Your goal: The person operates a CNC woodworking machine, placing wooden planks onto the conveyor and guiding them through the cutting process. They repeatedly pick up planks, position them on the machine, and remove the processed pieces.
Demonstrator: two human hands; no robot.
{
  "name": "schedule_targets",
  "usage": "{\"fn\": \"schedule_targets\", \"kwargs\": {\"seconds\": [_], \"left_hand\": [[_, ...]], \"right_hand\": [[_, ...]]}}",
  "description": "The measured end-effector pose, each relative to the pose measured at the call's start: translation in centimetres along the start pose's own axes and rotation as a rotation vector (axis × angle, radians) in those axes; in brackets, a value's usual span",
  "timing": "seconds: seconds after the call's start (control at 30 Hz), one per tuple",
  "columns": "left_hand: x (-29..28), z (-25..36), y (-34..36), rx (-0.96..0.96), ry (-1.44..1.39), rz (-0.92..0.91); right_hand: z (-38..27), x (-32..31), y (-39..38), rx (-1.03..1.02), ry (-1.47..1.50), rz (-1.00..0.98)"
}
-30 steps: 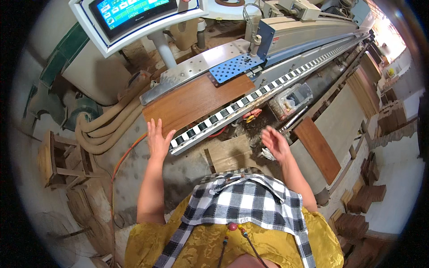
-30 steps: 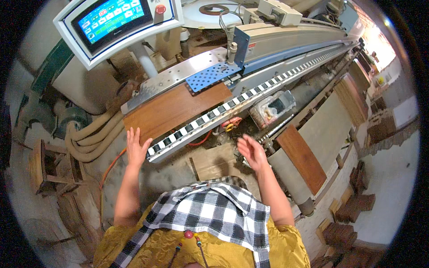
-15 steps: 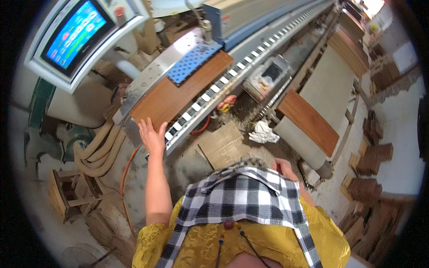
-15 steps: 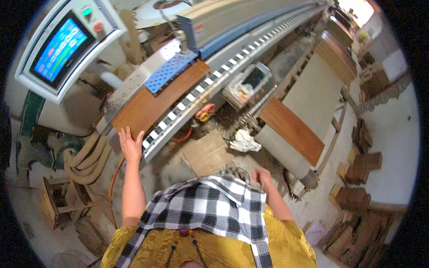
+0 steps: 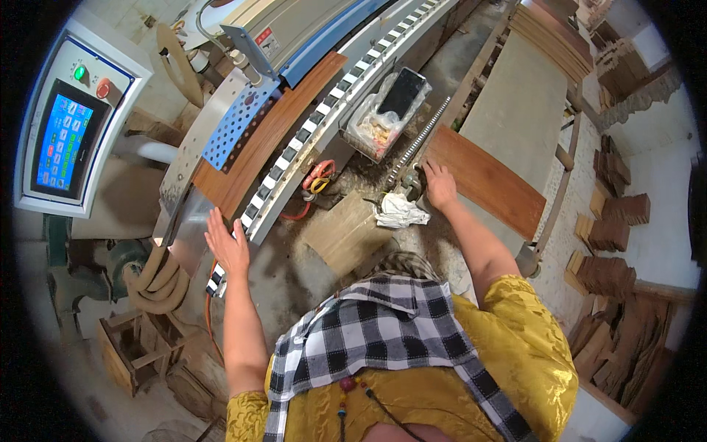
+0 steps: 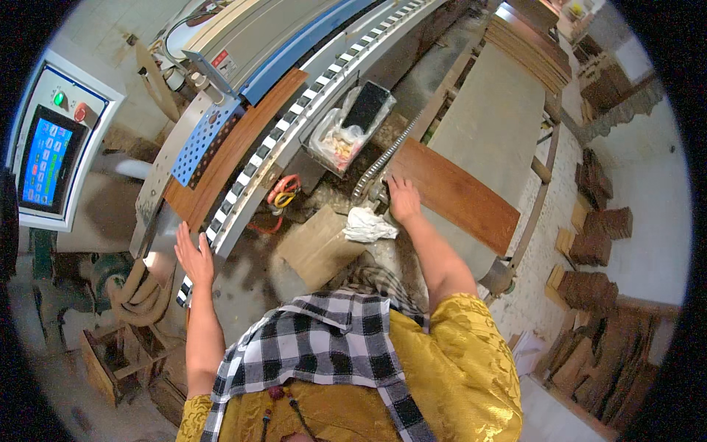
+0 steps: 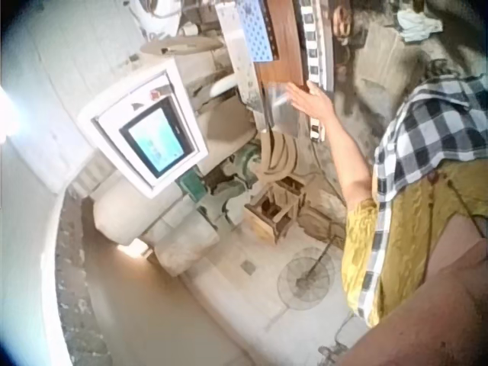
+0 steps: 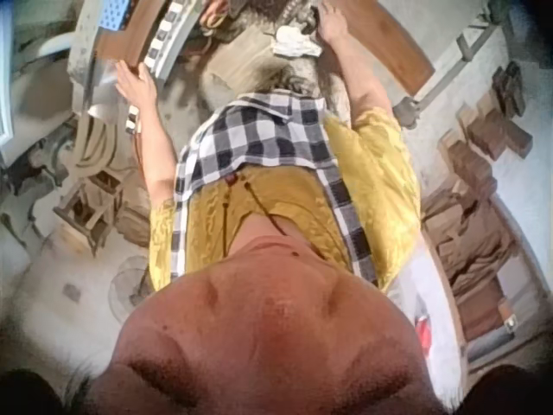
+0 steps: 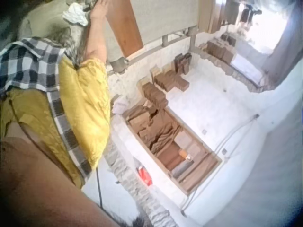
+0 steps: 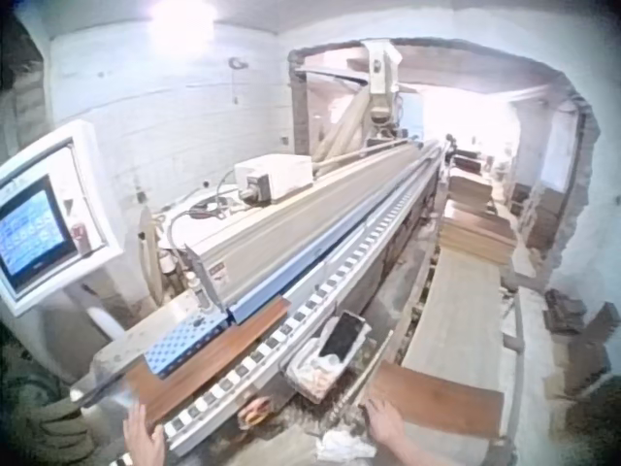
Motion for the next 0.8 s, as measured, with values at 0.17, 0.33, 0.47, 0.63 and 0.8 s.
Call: {"fn": "schedule_targets", "kwargs": {"seconds": [0.17,0.33,0.47,0.63,0.8], "left_hand": [[-0.4,0.5,0.1,0.006,0.024,0.029],[-0.4,0.6,0.2,0.012,0.051,0.068],[-0.1,0.5,0.1,-0.001,0.053,0.083],[-0.4,0.4,0.1,-0.018,0.071,0.094],[-0.3,0.2,0.1,-0.023,0.050,0.108]], "right_hand": [[-0.3,2.4,3.3,-0.136,-0.211,-0.119],[-0.9,2.1,-0.3,-0.197,-0.120,-0.046],[-1.6,0.8,-6.7,-0.217,0.090,-0.012],[9.8,10.8,-15.1,0.756,1.117,-0.127],[17.6,13.3,-18.9,1.458,1.874,0.366]]}}
Point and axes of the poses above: each hand's wrist, its own y-axis towards the middle knuckle, its own x-axis out of the palm, z = x × y, the point moved 10 cm from there along y, towards the middle knuckle, and after that the axes turned 1 degree about -z, right-handed, at the moved point
